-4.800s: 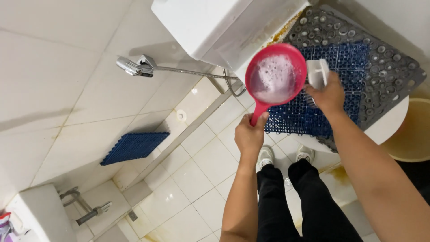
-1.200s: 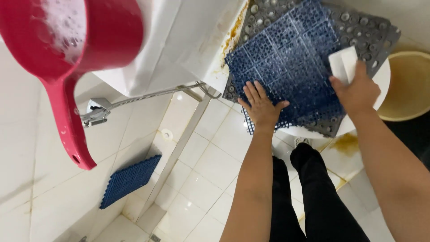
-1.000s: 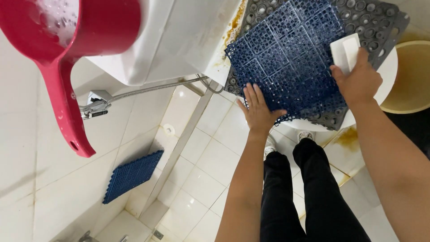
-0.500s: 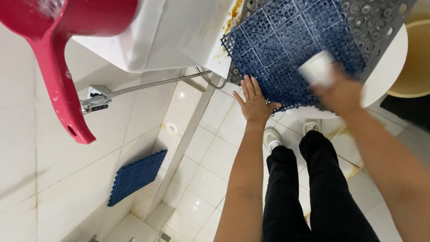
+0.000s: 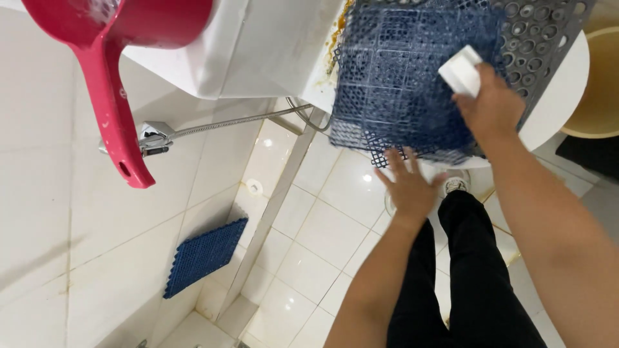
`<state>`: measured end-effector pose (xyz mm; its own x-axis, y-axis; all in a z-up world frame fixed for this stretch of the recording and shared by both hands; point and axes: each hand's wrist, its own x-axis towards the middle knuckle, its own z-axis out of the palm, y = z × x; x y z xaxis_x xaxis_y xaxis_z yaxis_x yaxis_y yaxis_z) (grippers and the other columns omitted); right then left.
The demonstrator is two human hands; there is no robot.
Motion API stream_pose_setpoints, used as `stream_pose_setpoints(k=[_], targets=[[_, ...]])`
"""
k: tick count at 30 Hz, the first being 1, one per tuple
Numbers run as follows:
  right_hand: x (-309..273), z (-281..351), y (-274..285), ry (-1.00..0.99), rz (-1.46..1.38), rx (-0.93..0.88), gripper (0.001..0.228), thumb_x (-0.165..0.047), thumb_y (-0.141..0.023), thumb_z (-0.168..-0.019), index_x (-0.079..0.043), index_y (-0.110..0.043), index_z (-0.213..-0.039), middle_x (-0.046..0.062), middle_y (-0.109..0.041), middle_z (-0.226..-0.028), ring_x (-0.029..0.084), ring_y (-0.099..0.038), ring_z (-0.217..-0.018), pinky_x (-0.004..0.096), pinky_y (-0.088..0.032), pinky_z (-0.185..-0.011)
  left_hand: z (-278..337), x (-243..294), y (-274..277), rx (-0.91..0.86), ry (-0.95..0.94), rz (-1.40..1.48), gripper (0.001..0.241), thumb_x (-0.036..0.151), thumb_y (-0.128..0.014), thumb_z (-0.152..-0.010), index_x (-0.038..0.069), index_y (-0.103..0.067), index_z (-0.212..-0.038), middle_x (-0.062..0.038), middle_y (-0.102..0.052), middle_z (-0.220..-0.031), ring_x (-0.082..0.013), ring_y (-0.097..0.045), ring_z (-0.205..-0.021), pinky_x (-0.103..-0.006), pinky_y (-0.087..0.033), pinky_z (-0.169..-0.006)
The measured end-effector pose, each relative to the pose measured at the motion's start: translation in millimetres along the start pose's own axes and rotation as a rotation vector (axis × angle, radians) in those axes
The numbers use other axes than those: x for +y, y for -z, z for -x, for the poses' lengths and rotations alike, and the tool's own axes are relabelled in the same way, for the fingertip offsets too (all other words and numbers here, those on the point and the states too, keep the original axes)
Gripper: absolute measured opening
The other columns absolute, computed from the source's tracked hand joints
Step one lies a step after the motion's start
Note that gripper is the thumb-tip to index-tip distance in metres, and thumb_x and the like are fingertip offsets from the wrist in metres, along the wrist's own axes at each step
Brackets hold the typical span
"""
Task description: Scrubbing and rinsing interlocking plastic bathroom floor mats.
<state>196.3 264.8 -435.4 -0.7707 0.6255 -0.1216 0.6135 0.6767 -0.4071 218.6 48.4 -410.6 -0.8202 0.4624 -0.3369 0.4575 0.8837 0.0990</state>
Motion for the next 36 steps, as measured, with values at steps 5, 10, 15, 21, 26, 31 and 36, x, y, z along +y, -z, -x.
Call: stream_pose_setpoints(k=[5, 10, 15, 21, 26, 31, 36], targets=[[9.7, -8.4, 19.0, 0.092, -0.126, 0.205, 0.064, -0.03, -0.088, -0.096, -0.003, -0.055, -0.144, 0.023, -0.073, -0.123, 0.039, -0.074, -0.101, 0.046, -0.057, -0.086, -13.9, 7.3, -8.1, -0.026, -0.264, 0.178, 0.092, 0.059, -0.059, -0.094, 0.008, -0.034, -0.165, -0.019, -0.036, -0.16, -0.0392, -0.013, -0.16, -0.0805, -0.002, -0.112], [9.6, 19.8, 14.4, -0.095, -0.413, 0.28, 0.065, -0.029, -0.089, -0.095, -0.003, -0.051, -0.141, 0.02, -0.075, -0.116, 0.037, -0.076, -0.102, 0.046, -0.059, -0.088, -107.5, -40.7, 60.9, -0.014, -0.099, 0.185, 0.107, 0.052, -0.079, -0.078, 0.023, -0.02, -0.163, -0.015, -0.016, -0.171, -0.0355, -0.013, -0.16, -0.0597, -0.019, -0.126], [-48.0, 60.0, -71.2, -0.149, -0.055, 0.004, 0.074, -0.046, -0.079, -0.089, -0.005, -0.052, -0.145, 0.022, -0.074, -0.1, 0.042, -0.072, -0.082, 0.052, -0.056, -0.072, -128.0, -51.9, -4.9, -0.092, -0.051, -0.017, 0.125, 0.056, -0.086, -0.068, 0.021, -0.012, -0.163, -0.016, 0.0, -0.172, -0.0379, -0.005, -0.159, -0.0533, -0.016, -0.125], [21.8, 58.2, -21.7, -0.051, -0.003, -0.197, 0.074, -0.061, -0.074, -0.09, -0.005, -0.054, -0.135, 0.02, -0.074, -0.093, 0.04, -0.072, -0.068, 0.051, -0.055, -0.06, -127.7, -44.2, 33.3, -0.108, -0.026, -0.004, 0.13, 0.05, -0.09, -0.066, 0.023, -0.009, -0.164, -0.012, 0.003, -0.172, -0.0346, -0.002, -0.159, -0.05, -0.016, -0.125], [28.3, 78.9, -31.3, -0.217, -0.072, -0.017, 0.062, -0.058, -0.068, -0.101, -0.003, -0.055, -0.127, 0.017, -0.074, -0.089, 0.036, -0.073, -0.075, 0.047, -0.056, -0.069, -124.1, -37.8, 30.0, -0.146, 0.009, 0.101, 0.131, 0.048, -0.091, -0.064, 0.024, -0.009, -0.163, -0.012, 0.003, -0.172, -0.0356, -0.002, -0.159, -0.0521, -0.016, -0.127], [1.8, 64.3, -21.5, 0.066, 0.112, -0.306, 0.075, -0.066, -0.066, -0.089, -0.011, -0.058, -0.14, 0.015, -0.075, -0.081, 0.035, -0.073, -0.068, 0.05, -0.056, -0.063, -128.7, -40.3, 35.1, -0.178, -0.009, 0.052, 0.134, 0.045, -0.094, -0.061, 0.026, -0.009, -0.163, -0.011, 0.002, -0.173, -0.0365, -0.002, -0.16, -0.0547, -0.016, -0.126], [26.7, 28.7, -2.1, 0.008, -0.014, -0.08, 0.067, -0.057, -0.071, -0.093, -0.004, -0.062, -0.133, 0.018, -0.073, -0.087, 0.037, -0.071, -0.07, 0.05, -0.054, -0.06, -129.8, -37.9, 17.2, -0.156, -0.002, 0.108, 0.133, 0.043, -0.094, -0.061, 0.025, -0.01, -0.163, -0.012, 0.001, -0.172, -0.0381, -0.002, -0.159, -0.0559, -0.017, -0.125]])
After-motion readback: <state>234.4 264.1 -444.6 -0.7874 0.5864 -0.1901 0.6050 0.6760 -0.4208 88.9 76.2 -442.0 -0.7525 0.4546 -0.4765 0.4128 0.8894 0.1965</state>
